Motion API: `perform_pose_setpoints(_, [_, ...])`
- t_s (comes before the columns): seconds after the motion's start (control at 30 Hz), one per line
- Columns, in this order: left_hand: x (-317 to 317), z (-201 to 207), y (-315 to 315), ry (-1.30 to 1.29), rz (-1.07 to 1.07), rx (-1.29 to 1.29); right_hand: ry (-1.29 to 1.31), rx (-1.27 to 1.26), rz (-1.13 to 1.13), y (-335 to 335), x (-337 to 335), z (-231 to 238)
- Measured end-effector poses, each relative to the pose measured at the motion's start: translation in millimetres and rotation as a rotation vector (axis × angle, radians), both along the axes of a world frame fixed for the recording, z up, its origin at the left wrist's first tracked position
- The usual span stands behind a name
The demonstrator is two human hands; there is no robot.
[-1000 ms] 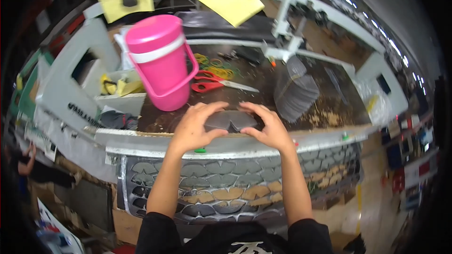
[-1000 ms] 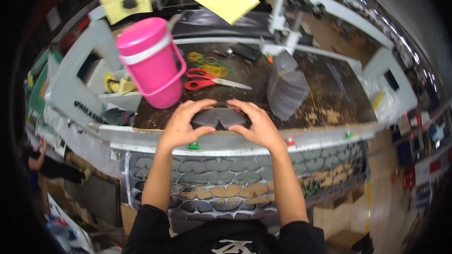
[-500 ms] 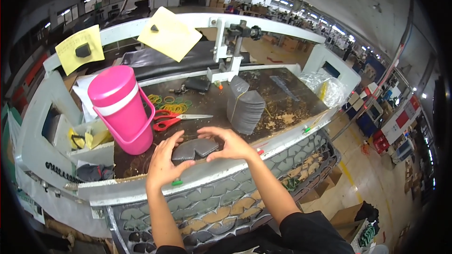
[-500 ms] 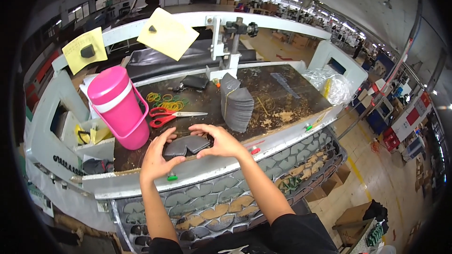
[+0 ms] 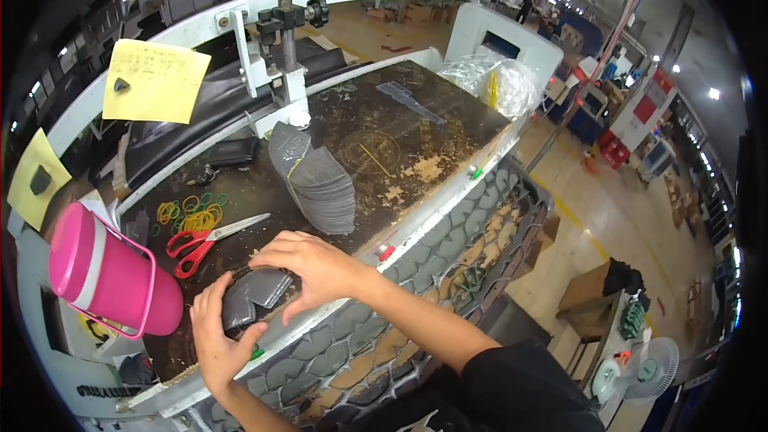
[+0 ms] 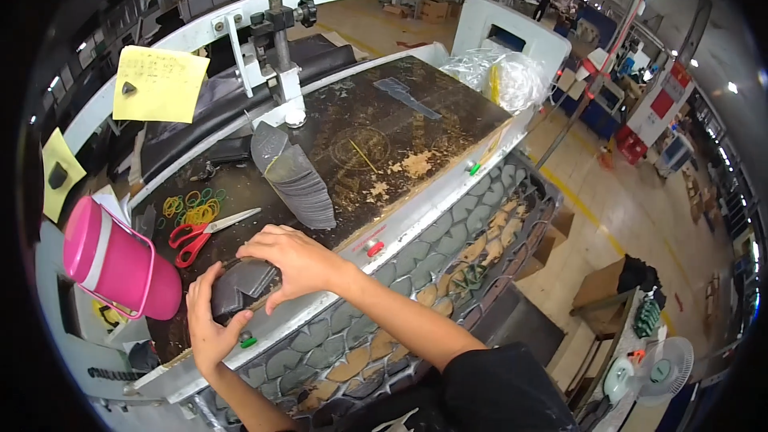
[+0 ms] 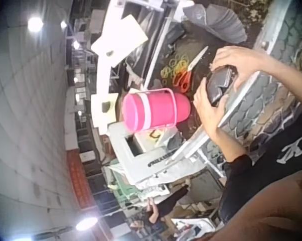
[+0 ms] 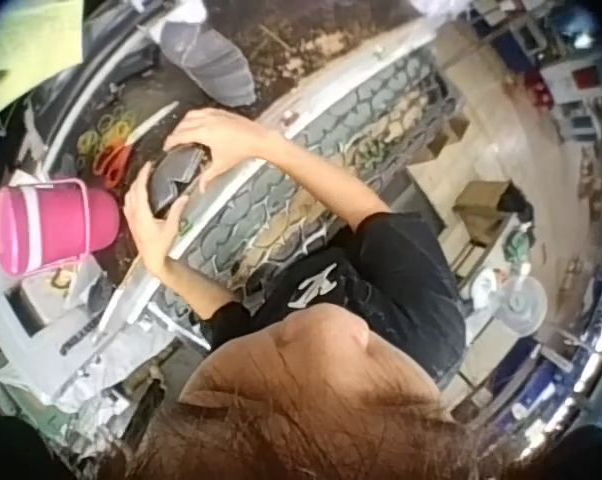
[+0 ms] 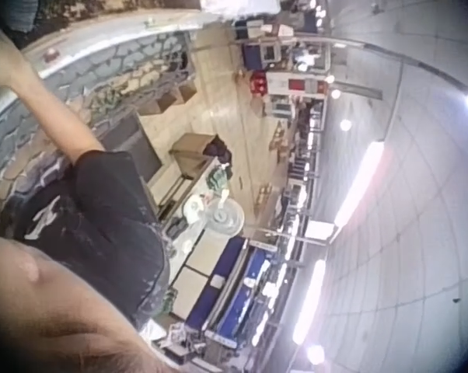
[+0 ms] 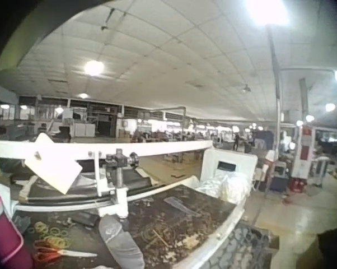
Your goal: The recorder is operating a die cutting machine to cut shoe components from sheets of material.
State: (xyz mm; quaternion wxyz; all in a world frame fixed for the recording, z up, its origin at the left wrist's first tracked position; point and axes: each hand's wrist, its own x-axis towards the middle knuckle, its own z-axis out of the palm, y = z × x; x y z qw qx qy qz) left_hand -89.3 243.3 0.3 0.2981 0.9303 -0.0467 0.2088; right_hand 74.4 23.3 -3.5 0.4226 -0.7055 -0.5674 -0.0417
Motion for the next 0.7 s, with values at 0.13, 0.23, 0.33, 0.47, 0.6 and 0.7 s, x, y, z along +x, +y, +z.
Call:
perform_pose_setpoints(0.13, [2.1, 3.6, -6.1, 0.019, 0.005, 0.022, -0.007, -0.006, -0.028, -11.3, 2.2, -6.3])
perform_pose_setpoints(0.23, [1.5, 0.7, -5.7, 0.027, 0.014, 0.005, -0.083, -0.014, -0.054, -12.2, -1.9, -8.2])
perform_pose_setpoints(0.33, [0.5, -2.6, -0.6, 0.006, -0.003, -0.134, -0.045, -0.038, -0.046, -9.7, -3.9, -4.8])
perform_pose_setpoints(0.47, [-0.9, -6.1, 0.9, -0.001, -0.015, -0.149, -0.029, -0.046, -0.056, -8.3, -2.3, -4.4])
perform_pose_setpoints(0.6, [1.4, -4.5, -8.9, -0.026, 0.011, -0.139, -0.017, -0.044, -0.057, -16.5, -2.9, 1.5])
perform_pose_setpoints(0.7, [6.1, -8.0, -12.2, -0.052, 0.038, -0.148, 0.007, -0.033, -0.044, -21.1, -0.1, -0.5])
